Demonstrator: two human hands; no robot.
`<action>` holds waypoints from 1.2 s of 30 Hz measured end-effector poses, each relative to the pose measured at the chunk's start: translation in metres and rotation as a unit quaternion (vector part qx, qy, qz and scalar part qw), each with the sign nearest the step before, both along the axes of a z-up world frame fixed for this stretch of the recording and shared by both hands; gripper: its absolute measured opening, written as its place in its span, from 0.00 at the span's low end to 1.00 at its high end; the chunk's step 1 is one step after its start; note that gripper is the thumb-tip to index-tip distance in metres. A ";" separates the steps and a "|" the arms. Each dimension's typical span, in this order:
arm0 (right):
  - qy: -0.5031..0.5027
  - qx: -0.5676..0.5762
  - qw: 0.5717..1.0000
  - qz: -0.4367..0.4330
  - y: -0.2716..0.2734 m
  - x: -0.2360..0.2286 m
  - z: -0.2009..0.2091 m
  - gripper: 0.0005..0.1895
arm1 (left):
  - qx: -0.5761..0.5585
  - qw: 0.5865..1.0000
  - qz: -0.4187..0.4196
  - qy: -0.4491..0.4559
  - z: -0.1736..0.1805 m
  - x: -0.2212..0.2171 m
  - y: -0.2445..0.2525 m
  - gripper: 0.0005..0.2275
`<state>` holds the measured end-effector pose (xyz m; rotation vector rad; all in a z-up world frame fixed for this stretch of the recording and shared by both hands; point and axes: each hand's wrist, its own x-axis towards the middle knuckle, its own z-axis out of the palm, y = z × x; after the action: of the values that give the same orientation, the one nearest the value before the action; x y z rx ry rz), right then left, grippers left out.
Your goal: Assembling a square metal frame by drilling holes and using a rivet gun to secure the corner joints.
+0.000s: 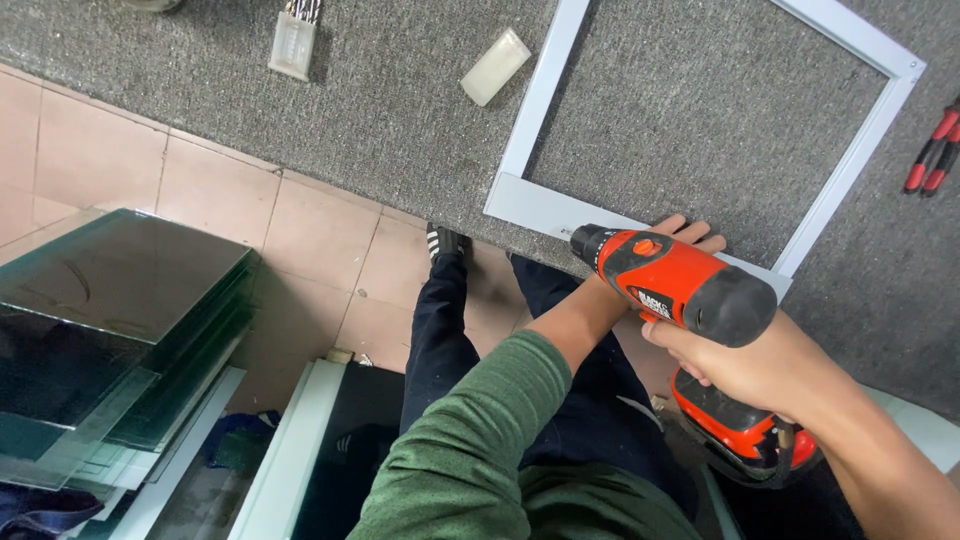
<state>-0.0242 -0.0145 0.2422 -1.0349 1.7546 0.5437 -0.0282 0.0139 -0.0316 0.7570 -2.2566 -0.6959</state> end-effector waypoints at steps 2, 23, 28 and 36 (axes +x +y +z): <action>-0.008 -0.003 1.000 0.001 -0.004 0.000 0.000 0.17 | 0.017 1.000 -0.001 -0.015 0.002 -0.001 0.001 0.09; -0.032 0.026 0.999 -0.020 -0.029 0.008 0.009 0.20 | 0.067 0.996 0.027 0.044 -0.006 -0.013 0.015 0.07; -0.028 0.023 0.999 -0.017 -0.032 0.007 0.012 0.21 | 0.080 0.995 0.034 0.056 -0.012 -0.018 0.017 0.06; 0.031 0.064 0.996 0.048 -0.022 -0.011 0.001 0.19 | 0.099 0.992 0.043 0.069 -0.019 -0.023 0.022 0.05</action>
<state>-0.0354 -0.0366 0.2436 -1.0258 1.7068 0.7449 -0.0512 0.0362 -0.0503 0.8670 -2.0398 -0.9110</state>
